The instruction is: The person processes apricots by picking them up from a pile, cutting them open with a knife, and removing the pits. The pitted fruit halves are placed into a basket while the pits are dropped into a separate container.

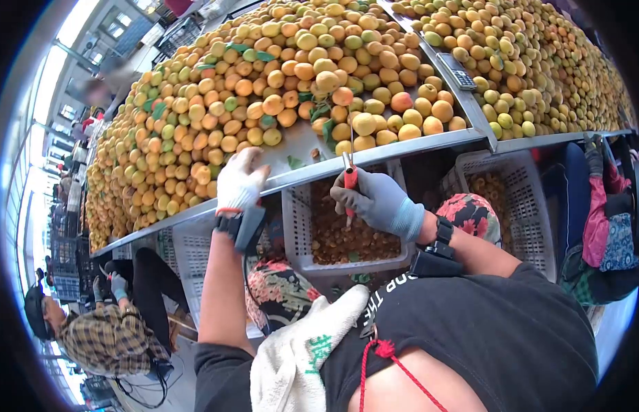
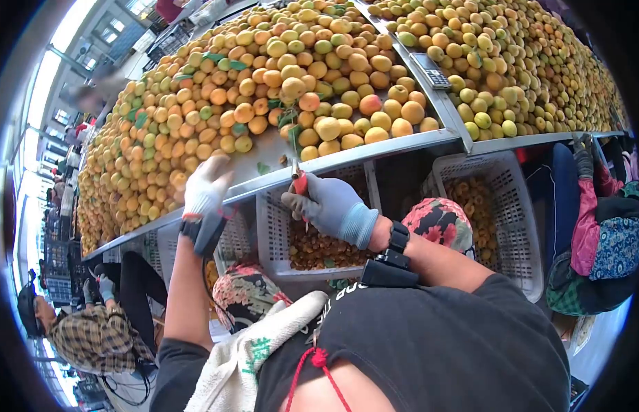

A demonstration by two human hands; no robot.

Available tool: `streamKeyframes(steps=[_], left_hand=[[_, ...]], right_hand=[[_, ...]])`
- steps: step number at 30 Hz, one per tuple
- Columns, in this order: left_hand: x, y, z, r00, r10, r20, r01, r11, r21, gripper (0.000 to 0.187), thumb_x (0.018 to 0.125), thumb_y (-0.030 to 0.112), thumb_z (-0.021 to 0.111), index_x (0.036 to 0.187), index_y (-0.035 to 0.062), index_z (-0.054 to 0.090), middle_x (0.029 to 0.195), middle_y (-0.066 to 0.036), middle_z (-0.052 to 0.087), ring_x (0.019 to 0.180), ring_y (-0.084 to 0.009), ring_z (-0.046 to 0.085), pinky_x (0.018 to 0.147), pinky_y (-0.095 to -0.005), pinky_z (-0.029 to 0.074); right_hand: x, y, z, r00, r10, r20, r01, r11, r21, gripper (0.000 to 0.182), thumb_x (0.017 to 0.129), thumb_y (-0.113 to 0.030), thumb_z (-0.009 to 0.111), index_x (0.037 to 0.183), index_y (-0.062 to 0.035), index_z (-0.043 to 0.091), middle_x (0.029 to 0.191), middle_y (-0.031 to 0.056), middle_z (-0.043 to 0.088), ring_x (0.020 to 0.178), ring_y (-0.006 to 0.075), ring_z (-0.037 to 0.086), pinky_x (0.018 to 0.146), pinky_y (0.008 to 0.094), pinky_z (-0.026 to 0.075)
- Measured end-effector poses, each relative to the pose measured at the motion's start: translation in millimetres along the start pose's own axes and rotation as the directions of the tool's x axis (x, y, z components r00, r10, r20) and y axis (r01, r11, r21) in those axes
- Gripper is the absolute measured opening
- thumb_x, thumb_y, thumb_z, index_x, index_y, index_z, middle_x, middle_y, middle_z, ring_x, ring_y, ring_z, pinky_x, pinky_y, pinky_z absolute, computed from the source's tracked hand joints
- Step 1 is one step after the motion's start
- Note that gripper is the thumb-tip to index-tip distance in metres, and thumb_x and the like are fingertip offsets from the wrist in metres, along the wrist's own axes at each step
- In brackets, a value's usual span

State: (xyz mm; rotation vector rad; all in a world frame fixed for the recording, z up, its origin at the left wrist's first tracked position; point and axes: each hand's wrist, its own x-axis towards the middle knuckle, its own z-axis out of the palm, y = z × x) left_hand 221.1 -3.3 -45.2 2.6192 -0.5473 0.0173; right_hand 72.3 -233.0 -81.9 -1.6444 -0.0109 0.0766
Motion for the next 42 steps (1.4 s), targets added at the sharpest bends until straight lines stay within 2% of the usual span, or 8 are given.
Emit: streamKeyframes(steps=[8,16,20,24,27,34,36,42], left_hand=[[119,-27,77,0.973,-0.065,0.220,-0.059,0.856,0.514,0.052,0.074,0.023,0.065,0.124,0.0099,0.056,0.120,-0.026,0.059,0.108,-0.0395,0.061,0.091,-0.0446,0.050],[41,42,17,0.968,-0.102,0.231,0.165,0.948,-0.272,0.038,0.076,0.015,0.063,0.112,0.0025,0.058,0.083,-0.010,0.062,0.072,-0.0167,0.059,0.066,-0.0293,0.049],[-36,67,-4,0.958,0.008,0.287,0.258,0.416,-0.872,0.059,0.072,0.008,0.062,0.130,0.0021,0.049,0.100,-0.006,0.057,0.073,-0.0116,0.052,0.061,-0.0250,0.043],[-90,90,-21,0.964,-0.047,0.262,0.266,0.125,-0.956,0.060,0.074,0.001,0.059,0.133,-0.0003,0.046,0.097,-0.007,0.056,0.078,-0.0128,0.057,0.068,-0.0261,0.049],[-113,94,-28,0.974,-0.078,0.213,0.227,0.358,-0.906,0.057,0.075,0.000,0.060,0.131,0.0007,0.048,0.098,-0.006,0.057,0.077,-0.0109,0.057,0.067,-0.0245,0.050],[-133,95,-28,0.977,-0.088,0.192,0.210,0.323,-0.923,0.049,0.078,-0.004,0.061,0.125,0.0056,0.053,0.096,-0.003,0.057,0.075,-0.0087,0.056,0.064,-0.0217,0.048],[-135,103,-44,0.951,-0.168,0.259,0.307,0.616,-0.726,0.042,0.076,-0.005,0.063,0.116,0.0061,0.058,0.098,-0.006,0.061,0.081,-0.0136,0.060,0.070,-0.0274,0.051],[-143,92,-35,0.996,-0.071,0.060,0.091,0.607,-0.789,0.034,0.077,0.006,0.065,0.110,0.0041,0.055,0.095,-0.010,0.062,0.088,-0.0182,0.060,0.081,-0.0336,0.050]], right_hand=[[6,7,-30,0.997,0.067,-0.032,-0.065,0.996,0.061,0.035,0.100,-0.038,0.056,0.102,-0.0029,0.057,0.070,0.0036,0.061,0.061,0.0128,0.059,0.057,0.0290,0.049],[1,4,-27,0.998,-0.001,-0.059,0.010,0.988,0.154,0.030,0.102,-0.032,0.053,0.106,-0.0024,0.056,0.078,0.0036,0.061,0.068,0.0085,0.054,0.063,0.0267,0.045],[-2,0,-8,0.980,-0.195,-0.037,0.197,0.980,0.029,0.030,0.101,-0.030,0.054,0.107,-0.0010,0.053,0.080,0.0143,0.060,0.069,0.0200,0.055,0.067,0.0334,0.046],[-20,-28,12,0.949,-0.315,-0.006,0.314,0.948,-0.049,0.034,0.101,-0.033,0.054,0.109,-0.0003,0.057,0.085,0.0193,0.063,0.074,0.0242,0.060,0.071,0.0360,0.049],[-32,-50,19,0.941,-0.335,0.046,0.335,0.942,0.014,0.036,0.101,-0.034,0.053,0.112,-0.0008,0.060,0.088,0.0201,0.065,0.077,0.0252,0.063,0.072,0.0355,0.049],[-41,-72,29,0.906,-0.398,0.144,0.414,0.904,-0.104,0.037,0.101,-0.035,0.051,0.116,-0.0022,0.061,0.090,0.0217,0.066,0.077,0.0328,0.065,0.071,0.0368,0.050],[-48,-85,31,0.959,-0.221,0.178,0.253,0.950,-0.181,0.034,0.101,-0.030,0.051,0.119,-0.0028,0.061,0.093,0.0199,0.068,0.081,0.0268,0.067,0.073,0.0368,0.051],[-47,-86,43,0.958,-0.209,0.194,0.259,0.922,-0.288,0.034,0.103,-0.032,0.048,0.101,0.0007,0.058,0.071,0.0089,0.054,0.068,0.0139,0.047,0.064,0.0316,0.044]])
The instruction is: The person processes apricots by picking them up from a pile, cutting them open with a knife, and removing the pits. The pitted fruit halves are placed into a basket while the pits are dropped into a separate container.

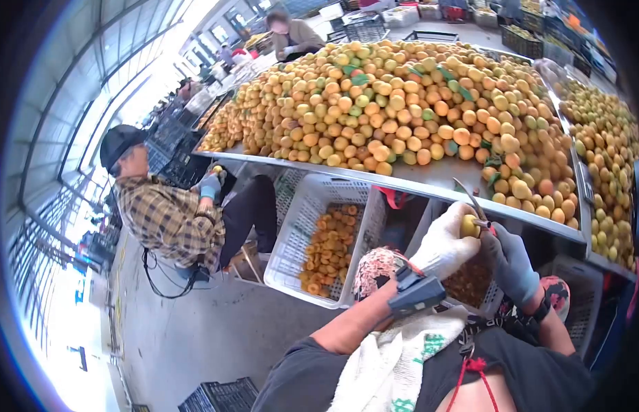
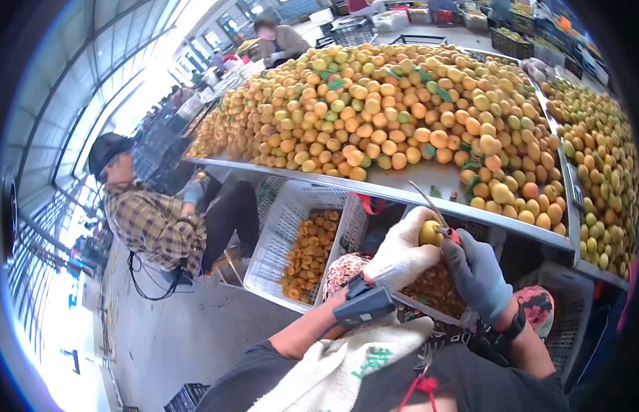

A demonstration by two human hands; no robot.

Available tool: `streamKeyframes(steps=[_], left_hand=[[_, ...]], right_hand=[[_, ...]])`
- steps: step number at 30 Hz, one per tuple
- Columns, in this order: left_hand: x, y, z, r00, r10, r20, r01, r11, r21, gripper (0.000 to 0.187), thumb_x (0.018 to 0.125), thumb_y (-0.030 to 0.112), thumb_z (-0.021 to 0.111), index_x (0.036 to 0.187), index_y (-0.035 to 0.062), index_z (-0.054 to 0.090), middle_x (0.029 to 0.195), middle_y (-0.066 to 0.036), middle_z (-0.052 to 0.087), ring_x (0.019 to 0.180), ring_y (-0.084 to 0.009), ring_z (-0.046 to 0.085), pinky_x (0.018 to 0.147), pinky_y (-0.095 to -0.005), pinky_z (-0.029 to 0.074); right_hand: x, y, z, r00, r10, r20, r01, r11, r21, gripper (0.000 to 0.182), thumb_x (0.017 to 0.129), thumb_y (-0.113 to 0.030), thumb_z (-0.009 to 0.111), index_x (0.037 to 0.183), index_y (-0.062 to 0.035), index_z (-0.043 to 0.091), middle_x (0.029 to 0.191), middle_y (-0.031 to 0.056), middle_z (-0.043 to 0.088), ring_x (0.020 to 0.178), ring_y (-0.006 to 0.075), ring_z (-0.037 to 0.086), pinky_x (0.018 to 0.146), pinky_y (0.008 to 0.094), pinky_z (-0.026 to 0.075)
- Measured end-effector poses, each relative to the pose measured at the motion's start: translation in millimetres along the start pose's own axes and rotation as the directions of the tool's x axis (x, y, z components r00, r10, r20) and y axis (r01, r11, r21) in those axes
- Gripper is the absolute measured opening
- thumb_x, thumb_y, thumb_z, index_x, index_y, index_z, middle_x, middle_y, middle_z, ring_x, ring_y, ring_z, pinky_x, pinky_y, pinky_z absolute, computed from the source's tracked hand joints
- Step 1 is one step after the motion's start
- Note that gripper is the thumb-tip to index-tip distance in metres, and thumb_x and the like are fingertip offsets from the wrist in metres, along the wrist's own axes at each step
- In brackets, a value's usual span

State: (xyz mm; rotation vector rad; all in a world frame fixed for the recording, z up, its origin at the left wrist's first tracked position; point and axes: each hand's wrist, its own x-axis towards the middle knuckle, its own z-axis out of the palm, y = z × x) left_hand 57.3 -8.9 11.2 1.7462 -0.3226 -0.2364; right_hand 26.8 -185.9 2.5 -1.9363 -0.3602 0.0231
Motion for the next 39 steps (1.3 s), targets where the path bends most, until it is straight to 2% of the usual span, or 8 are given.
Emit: streamKeyframes(steps=[8,11,13,16,18,27,32,39], left_hand=[[5,-18,9,0.951,0.269,-0.155,-0.183,0.890,0.418,0.039,0.074,0.004,0.065,0.111,0.0059,0.053,0.099,-0.019,0.062,0.091,-0.0403,0.063,0.081,-0.0423,0.052],[13,-33,2,0.985,0.173,0.003,-0.173,0.985,-0.017,0.042,0.071,0.001,0.062,0.112,0.0066,0.053,0.091,-0.007,0.059,0.081,-0.0200,0.061,0.071,-0.0308,0.050],[15,-27,-10,0.990,0.006,0.141,0.034,0.959,-0.281,0.044,0.070,-0.001,0.061,0.112,0.0073,0.053,0.090,-0.005,0.057,0.078,-0.0155,0.057,0.068,-0.0275,0.047],[21,-33,-15,0.971,-0.126,0.201,0.229,0.727,-0.648,0.047,0.074,-0.003,0.062,0.118,0.0076,0.052,0.092,-0.004,0.055,0.073,-0.0118,0.055,0.063,-0.0250,0.046],[27,-36,-15,0.988,-0.115,0.099,0.151,0.674,-0.723,0.049,0.079,-0.003,0.063,0.125,0.0065,0.050,0.095,-0.005,0.056,0.077,-0.0136,0.058,0.068,-0.0282,0.051],[11,-31,-17,0.992,-0.086,-0.087,0.022,0.823,-0.568,0.033,0.085,0.000,0.067,0.117,-0.0003,0.057,0.100,-0.010,0.064,0.091,-0.0181,0.065,0.086,-0.0319,0.054],[9,-35,-4,0.986,0.076,-0.151,-0.160,0.710,-0.685,0.044,0.084,-0.006,0.062,0.126,-0.0015,0.049,0.106,-0.014,0.063,0.097,-0.0268,0.067,0.088,-0.0376,0.056],[14,-34,-1,0.980,0.151,-0.130,-0.199,0.732,-0.652,0.055,0.086,0.015,0.073,0.133,0.0001,0.047,0.109,-0.014,0.065,0.099,-0.0297,0.066,0.089,-0.0405,0.053]], right_hand=[[4,31,19,0.998,0.057,-0.040,-0.048,0.979,0.199,0.037,0.104,-0.036,0.046,0.094,-0.0019,0.057,0.067,0.0011,0.051,0.063,0.0101,0.042,0.058,0.0283,0.039],[10,42,7,0.969,0.191,0.157,-0.243,0.861,0.448,0.041,0.104,-0.041,0.044,0.087,-0.0062,0.056,0.062,-0.0019,0.048,0.055,0.0077,0.038,0.051,0.0250,0.032],[2,30,2,0.831,0.278,0.481,-0.554,0.344,0.758,0.048,0.103,-0.050,0.041,0.075,-0.0120,0.052,0.057,-0.0038,0.047,0.047,0.0063,0.037,0.044,0.0243,0.026],[4,18,10,0.863,0.268,0.429,-0.500,0.325,0.803,0.050,0.102,-0.051,0.042,0.073,-0.0121,0.054,0.057,-0.0035,0.049,0.048,0.0070,0.040,0.045,0.0237,0.029],[10,28,8,0.973,0.195,0.123,-0.228,0.885,0.406,0.048,0.103,-0.045,0.043,0.074,-0.0090,0.055,0.059,-0.0024,0.049,0.052,0.0077,0.042,0.049,0.0244,0.033],[10,34,22,0.999,-0.003,0.046,-0.010,0.959,0.283,0.028,0.102,-0.021,0.047,0.115,-0.0004,0.062,0.095,0.0060,0.068,0.089,0.0084,0.056,0.078,0.0293,0.048],[3,36,21,0.999,-0.006,0.031,0.004,0.997,0.071,0.033,0.101,-0.034,0.050,0.107,-0.0027,0.060,0.084,0.0247,0.064,0.077,0.0392,0.065,0.068,0.0414,0.049],[2,36,27,0.999,-0.029,0.013,0.028,0.995,0.096,0.044,0.101,-0.046,0.047,0.101,-0.0034,0.058,0.078,0.0236,0.062,0.076,0.0437,0.063,0.063,0.0454,0.047]])
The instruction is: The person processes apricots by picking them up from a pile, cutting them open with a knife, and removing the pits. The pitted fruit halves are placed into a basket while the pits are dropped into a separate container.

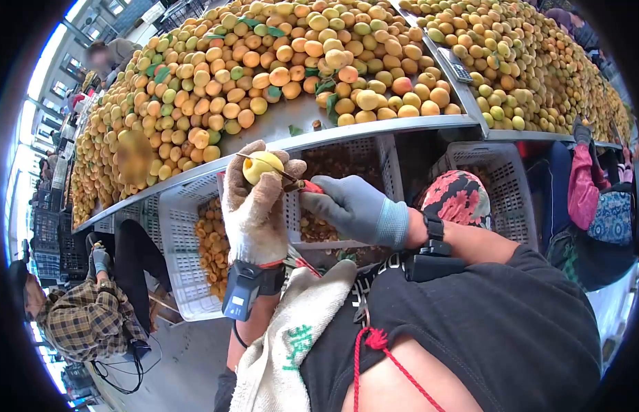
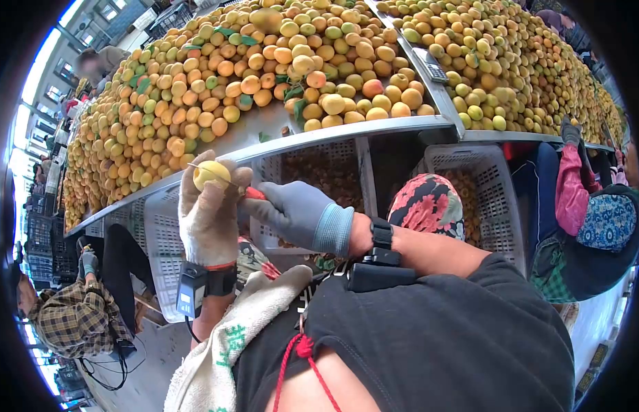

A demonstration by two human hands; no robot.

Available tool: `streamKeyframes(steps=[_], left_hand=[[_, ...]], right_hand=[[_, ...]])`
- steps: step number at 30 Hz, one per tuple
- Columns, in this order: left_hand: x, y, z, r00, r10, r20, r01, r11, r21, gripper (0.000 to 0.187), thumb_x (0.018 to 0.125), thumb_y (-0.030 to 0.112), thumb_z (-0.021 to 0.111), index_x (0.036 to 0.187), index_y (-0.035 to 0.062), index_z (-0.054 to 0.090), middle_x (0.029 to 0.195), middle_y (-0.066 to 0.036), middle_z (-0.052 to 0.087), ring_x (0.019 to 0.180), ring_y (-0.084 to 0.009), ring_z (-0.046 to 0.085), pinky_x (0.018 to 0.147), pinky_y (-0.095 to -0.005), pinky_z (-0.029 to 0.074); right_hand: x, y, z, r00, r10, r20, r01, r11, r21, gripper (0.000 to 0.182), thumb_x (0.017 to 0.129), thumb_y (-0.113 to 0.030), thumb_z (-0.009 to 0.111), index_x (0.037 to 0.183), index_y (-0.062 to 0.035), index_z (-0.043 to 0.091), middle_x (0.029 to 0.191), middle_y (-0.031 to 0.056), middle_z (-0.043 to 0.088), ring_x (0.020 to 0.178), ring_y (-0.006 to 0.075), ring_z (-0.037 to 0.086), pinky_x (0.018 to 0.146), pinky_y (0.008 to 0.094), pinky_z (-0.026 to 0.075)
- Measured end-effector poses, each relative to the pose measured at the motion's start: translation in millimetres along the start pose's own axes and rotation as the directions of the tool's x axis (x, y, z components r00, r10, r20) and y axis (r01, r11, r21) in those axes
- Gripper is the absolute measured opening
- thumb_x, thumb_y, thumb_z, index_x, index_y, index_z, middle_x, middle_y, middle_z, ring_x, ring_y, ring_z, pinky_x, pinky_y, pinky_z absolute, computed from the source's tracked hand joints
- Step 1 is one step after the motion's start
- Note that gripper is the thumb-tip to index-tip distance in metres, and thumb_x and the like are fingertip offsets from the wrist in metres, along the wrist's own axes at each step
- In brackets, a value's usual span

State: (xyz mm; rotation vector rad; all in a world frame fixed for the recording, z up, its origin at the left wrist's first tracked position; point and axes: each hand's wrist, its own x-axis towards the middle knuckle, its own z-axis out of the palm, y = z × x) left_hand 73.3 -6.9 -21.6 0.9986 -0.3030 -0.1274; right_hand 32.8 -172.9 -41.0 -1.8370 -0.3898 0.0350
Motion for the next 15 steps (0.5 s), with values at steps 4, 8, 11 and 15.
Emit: streamKeyframes(steps=[4,8,11,15], left_hand=[[0,-13,-1,0.989,-0.144,-0.010,0.139,0.969,-0.206,0.063,0.091,0.039,0.067,0.134,-0.0011,0.046,0.107,-0.015,0.066,0.106,-0.0282,0.061,0.092,-0.0409,0.049],[5,-30,-11,0.986,-0.136,-0.093,0.118,0.978,-0.174,0.065,0.094,0.051,0.059,0.130,-0.0023,0.050,0.107,-0.012,0.065,0.107,-0.0245,0.057,0.091,-0.0375,0.047],[10,-31,-6,0.958,-0.135,-0.253,0.080,0.973,-0.217,0.057,0.096,0.046,0.058,0.127,-0.0016,0.053,0.102,-0.010,0.065,0.097,-0.0240,0.059,0.087,-0.0378,0.047],[16,-29,-16,0.973,-0.172,-0.156,0.132,0.962,-0.241,0.059,0.096,0.048,0.056,0.129,-0.0002,0.051,0.102,-0.014,0.066,0.098,-0.0263,0.059,0.090,-0.0390,0.045]], right_hand=[[6,-1,-2,0.999,0.043,0.031,-0.038,0.987,-0.159,0.044,0.100,-0.046,0.046,0.105,-0.0040,0.057,0.077,0.0230,0.063,0.076,0.0441,0.063,0.063,0.0480,0.048],[10,-2,-6,0.998,0.061,0.012,-0.056,0.971,-0.231,0.039,0.102,-0.041,0.046,0.101,-0.0025,0.055,0.077,0.0232,0.061,0.073,0.0435,0.060,0.060,0.0453,0.045],[11,-4,-7,0.993,0.114,0.026,-0.103,0.957,-0.270,0.040,0.102,-0.043,0.045,0.101,-0.0043,0.054,0.076,0.0227,0.061,0.073,0.0442,0.061,0.060,0.0472,0.045],[15,19,5,0.998,0.053,-0.023,-0.057,0.914,-0.402,0.039,0.101,-0.044,0.045,0.099,-0.0056,0.053,0.073,0.0220,0.061,0.070,0.0450,0.060,0.059,0.0501,0.044]])
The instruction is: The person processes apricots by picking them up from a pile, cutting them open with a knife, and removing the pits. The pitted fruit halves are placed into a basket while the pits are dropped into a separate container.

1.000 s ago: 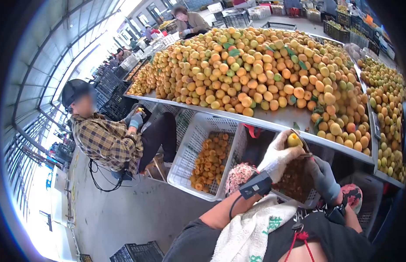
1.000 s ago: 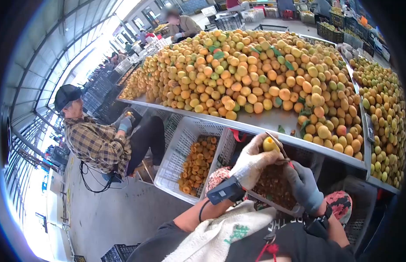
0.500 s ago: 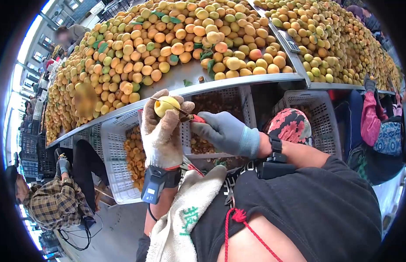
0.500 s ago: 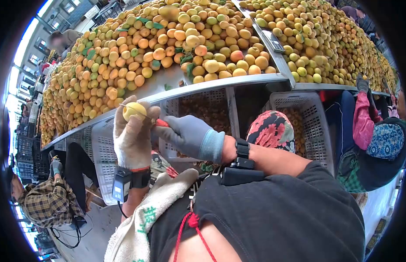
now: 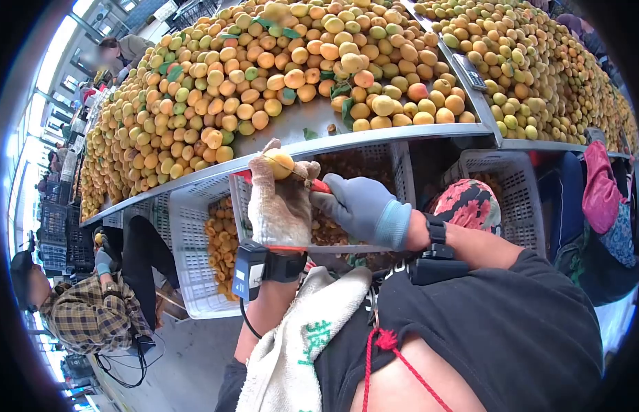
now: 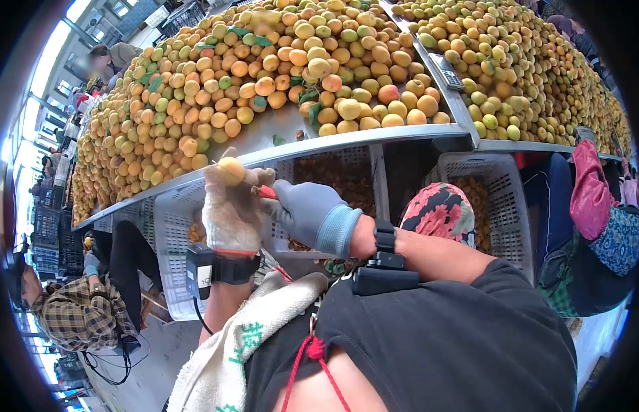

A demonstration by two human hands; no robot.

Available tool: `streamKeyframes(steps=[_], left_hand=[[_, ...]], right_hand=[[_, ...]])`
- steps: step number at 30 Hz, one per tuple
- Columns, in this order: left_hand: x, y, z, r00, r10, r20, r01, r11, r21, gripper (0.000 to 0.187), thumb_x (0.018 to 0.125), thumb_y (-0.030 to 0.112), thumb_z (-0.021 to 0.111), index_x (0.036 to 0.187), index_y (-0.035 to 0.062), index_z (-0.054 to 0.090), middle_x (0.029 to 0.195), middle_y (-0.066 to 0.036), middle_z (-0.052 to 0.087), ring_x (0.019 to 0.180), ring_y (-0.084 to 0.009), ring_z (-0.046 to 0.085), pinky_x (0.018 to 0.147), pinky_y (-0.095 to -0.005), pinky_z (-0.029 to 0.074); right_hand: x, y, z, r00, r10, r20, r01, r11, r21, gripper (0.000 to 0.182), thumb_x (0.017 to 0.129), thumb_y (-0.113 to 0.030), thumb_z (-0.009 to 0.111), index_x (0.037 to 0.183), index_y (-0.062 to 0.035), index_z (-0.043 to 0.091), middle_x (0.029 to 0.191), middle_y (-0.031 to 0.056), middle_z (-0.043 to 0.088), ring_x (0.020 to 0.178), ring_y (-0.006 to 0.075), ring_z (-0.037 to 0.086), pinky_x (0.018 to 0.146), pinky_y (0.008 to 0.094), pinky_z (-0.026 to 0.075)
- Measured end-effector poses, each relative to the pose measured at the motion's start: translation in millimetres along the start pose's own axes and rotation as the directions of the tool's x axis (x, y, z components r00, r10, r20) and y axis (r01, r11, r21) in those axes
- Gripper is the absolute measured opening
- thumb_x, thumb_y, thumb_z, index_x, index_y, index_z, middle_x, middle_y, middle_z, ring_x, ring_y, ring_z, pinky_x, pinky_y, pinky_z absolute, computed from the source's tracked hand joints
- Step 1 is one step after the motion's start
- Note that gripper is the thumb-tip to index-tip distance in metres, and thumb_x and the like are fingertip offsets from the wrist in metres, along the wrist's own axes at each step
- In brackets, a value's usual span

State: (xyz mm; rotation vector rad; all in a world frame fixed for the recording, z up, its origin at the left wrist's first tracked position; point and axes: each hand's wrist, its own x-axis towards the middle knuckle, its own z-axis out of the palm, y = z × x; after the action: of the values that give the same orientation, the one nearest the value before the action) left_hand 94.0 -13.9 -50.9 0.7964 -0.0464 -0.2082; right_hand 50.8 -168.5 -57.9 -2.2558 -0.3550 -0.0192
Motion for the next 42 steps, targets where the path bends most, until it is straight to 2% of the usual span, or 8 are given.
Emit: streamKeyframes(steps=[12,17,24,28,30,32,37,42], left_hand=[[-5,5,23,0.945,-0.301,-0.124,0.298,0.954,-0.043,0.070,0.094,0.068,0.042,0.112,0.0034,0.059,0.081,-0.009,0.067,0.070,-0.0175,0.065,0.067,-0.0291,0.051],[-4,5,6,0.983,0.182,0.008,-0.158,0.828,0.538,0.035,0.098,0.035,0.057,0.113,0.0029,0.059,0.094,-0.001,0.063,0.084,-0.0094,0.056,0.081,-0.0245,0.044],[10,-6,12,0.941,-0.237,-0.241,0.233,0.971,-0.047,0.047,0.098,0.052,0.051,0.096,0.0061,0.061,0.075,-0.005,0.060,0.067,-0.0156,0.058,0.063,-0.0274,0.047],[14,-3,-1,0.949,-0.174,-0.263,0.160,0.984,-0.076,0.045,0.098,0.050,0.052,0.096,0.0063,0.061,0.080,-0.005,0.062,0.074,-0.0155,0.060,0.068,-0.0269,0.048],[9,2,-2,0.956,-0.212,-0.202,0.276,0.881,0.384,0.039,0.099,0.043,0.054,0.104,0.0045,0.062,0.088,-0.003,0.064,0.085,-0.0122,0.060,0.074,-0.0255,0.047],[-7,-15,7,0.989,0.047,0.140,-0.120,0.810,0.573,0.038,0.100,0.026,0.055,0.130,0.0026,0.055,0.107,-0.002,0.064,0.096,-0.0086,0.056,0.084,-0.0248,0.044],[-17,-19,9,0.964,0.194,0.180,-0.261,0.807,0.529,0.044,0.100,0.025,0.056,0.139,0.0067,0.048,0.120,-0.008,0.062,0.111,-0.0147,0.055,0.098,-0.0289,0.042],[-25,-10,18,0.989,-0.129,0.078,0.125,0.991,0.056,0.040,0.102,0.029,0.053,0.136,0.0088,0.051,0.116,-0.006,0.062,0.108,-0.0140,0.058,0.094,-0.0292,0.046]], right_hand=[[5,11,13,0.980,-0.081,-0.183,0.097,0.992,0.079,0.024,0.097,-0.024,0.053,0.107,-0.0023,0.056,0.080,0.0252,0.063,0.077,0.0457,0.061,0.063,0.0497,0.046],[5,-5,4,0.992,-0.021,-0.121,0.060,0.943,0.326,0.031,0.102,-0.031,0.051,0.100,-0.0001,0.056,0.076,0.0242,0.059,0.076,0.0476,0.058,0.062,0.0441,0.045],[18,-2,9,0.981,-0.080,-0.178,0.112,0.978,0.178,0.029,0.101,-0.030,0.051,0.100,-0.0011,0.056,0.078,0.0250,0.059,0.078,0.0494,0.056,0.061,0.0445,0.045],[11,-14,-17,0.990,0.027,-0.137,0.005,0.973,0.233,0.027,0.101,-0.027,0.054,0.104,-0.0004,0.058,0.070,0.0131,0.059,0.065,0.0301,0.057,0.060,0.0373,0.045],[17,-18,-23,0.969,0.097,-0.228,0.016,0.895,0.447,0.025,0.101,-0.024,0.055,0.106,0.0002,0.060,0.077,0.0012,0.055,0.076,0.0081,0.047,0.067,0.0269,0.044],[25,-15,-23,0.949,-0.011,-0.314,0.144,0.903,0.404,0.025,0.101,-0.024,0.057,0.106,0.0003,0.060,0.084,0.0009,0.058,0.080,0.0079,0.049,0.073,0.0254,0.044],[32,-11,-12,0.960,0.069,-0.270,0.107,0.802,0.587,0.022,0.100,-0.020,0.057,0.108,0.0005,0.061,0.086,-0.0020,0.058,0.080,0.0069,0.048,0.072,0.0251,0.044],[29,-5,-9,0.970,0.062,-0.235,0.075,0.843,0.532,0.018,0.099,-0.016,0.055,0.104,-0.0010,0.063,0.082,-0.0042,0.058,0.075,0.0062,0.047,0.066,0.0264,0.043]])
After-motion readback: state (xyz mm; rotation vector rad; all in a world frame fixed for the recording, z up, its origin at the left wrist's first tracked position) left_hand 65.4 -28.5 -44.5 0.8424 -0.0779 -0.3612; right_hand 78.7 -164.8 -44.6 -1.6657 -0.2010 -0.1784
